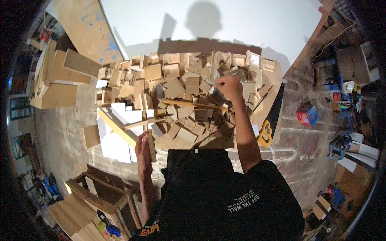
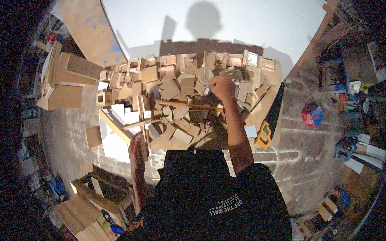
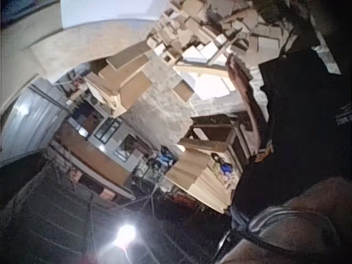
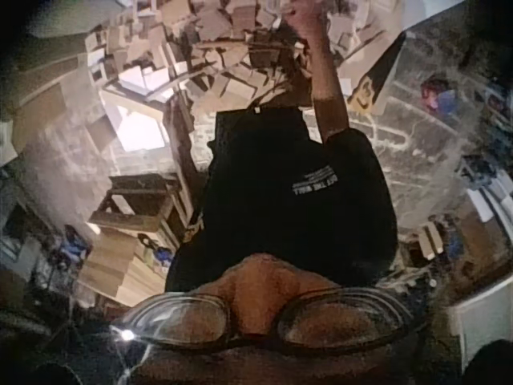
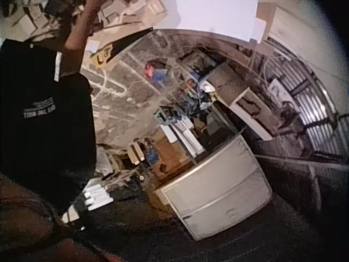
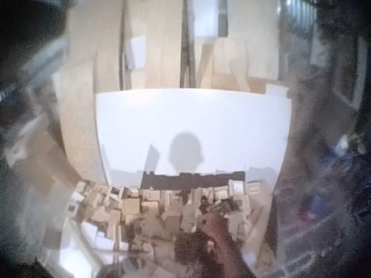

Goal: The person cuts a small piece of wood with a handsaw, sands the edges of several wooden components by hand, applies glue to the joints using a small brush, and then assembles the pieces together.

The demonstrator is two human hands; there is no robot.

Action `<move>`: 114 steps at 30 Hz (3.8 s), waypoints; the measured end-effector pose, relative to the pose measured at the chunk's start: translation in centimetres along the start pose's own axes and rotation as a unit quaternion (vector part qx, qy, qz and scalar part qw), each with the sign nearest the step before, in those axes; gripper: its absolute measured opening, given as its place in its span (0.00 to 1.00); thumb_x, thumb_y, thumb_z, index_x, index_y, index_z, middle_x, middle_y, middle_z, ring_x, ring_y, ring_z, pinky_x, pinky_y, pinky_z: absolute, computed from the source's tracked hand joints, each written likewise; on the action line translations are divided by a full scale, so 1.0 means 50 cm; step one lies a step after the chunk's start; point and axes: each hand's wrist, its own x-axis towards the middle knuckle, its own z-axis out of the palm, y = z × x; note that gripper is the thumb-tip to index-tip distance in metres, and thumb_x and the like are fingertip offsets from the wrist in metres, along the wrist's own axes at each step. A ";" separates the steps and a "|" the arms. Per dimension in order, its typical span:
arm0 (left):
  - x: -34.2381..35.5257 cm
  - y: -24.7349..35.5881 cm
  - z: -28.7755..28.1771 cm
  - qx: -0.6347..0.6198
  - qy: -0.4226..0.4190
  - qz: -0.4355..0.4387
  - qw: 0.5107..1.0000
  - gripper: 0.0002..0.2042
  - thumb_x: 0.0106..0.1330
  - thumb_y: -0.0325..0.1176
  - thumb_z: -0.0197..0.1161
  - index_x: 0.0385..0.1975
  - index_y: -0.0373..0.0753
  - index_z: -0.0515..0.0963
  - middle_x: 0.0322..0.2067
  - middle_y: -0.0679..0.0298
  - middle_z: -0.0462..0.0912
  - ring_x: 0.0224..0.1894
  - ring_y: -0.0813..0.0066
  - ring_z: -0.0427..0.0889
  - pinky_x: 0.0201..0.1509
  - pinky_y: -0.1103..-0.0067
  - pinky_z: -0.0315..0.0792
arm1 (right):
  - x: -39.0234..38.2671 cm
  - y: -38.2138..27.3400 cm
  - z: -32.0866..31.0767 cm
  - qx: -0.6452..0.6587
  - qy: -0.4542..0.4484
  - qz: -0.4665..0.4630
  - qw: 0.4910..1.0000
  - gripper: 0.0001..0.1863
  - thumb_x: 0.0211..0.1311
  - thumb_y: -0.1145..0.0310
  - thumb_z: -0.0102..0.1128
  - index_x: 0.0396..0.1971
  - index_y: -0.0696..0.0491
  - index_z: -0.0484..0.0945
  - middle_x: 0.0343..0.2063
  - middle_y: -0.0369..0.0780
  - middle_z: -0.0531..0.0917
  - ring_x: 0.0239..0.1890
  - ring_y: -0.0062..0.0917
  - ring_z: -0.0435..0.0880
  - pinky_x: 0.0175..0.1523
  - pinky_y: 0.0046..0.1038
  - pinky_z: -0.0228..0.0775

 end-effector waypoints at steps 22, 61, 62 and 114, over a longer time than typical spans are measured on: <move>0.343 -0.014 0.441 0.110 -0.117 0.284 0.945 0.26 0.61 0.42 0.72 0.52 0.35 0.68 0.18 0.62 0.74 0.19 0.73 0.73 0.26 0.75 0.68 | 0.156 -0.034 -0.041 0.167 0.040 -0.086 0.981 0.08 0.59 0.69 0.65 0.34 0.58 0.80 0.29 0.49 0.82 0.33 0.42 0.83 0.40 0.39 0.73; 0.433 -0.042 0.548 0.202 -0.099 0.264 0.938 0.22 0.57 0.40 0.75 0.47 0.36 0.76 0.24 0.68 0.71 0.22 0.80 0.69 0.28 0.79 0.67 | 0.076 0.001 -0.044 0.294 0.088 -0.016 0.951 0.07 0.68 0.73 0.57 0.42 0.58 0.79 0.37 0.42 0.84 0.38 0.25 0.85 0.37 0.27 0.81; 0.442 -0.058 0.545 0.220 -0.091 0.295 0.925 0.23 0.57 0.40 0.75 0.47 0.36 0.76 0.23 0.69 0.71 0.22 0.80 0.70 0.27 0.79 0.67 | 0.078 -0.005 -0.050 0.281 0.082 -0.019 0.956 0.07 0.70 0.72 0.55 0.43 0.59 0.78 0.40 0.41 0.84 0.42 0.23 0.86 0.39 0.27 0.85; -0.094 0.356 0.344 -0.262 -0.378 -0.142 0.877 0.28 0.72 0.50 0.48 0.67 0.42 0.63 0.36 0.68 0.74 0.31 0.83 0.73 0.26 0.86 0.69 | -0.358 -0.133 -0.304 0.751 0.194 -0.141 0.615 0.13 0.68 0.68 0.57 0.39 0.56 0.62 0.35 0.57 0.79 0.28 0.40 0.86 0.31 0.33 0.88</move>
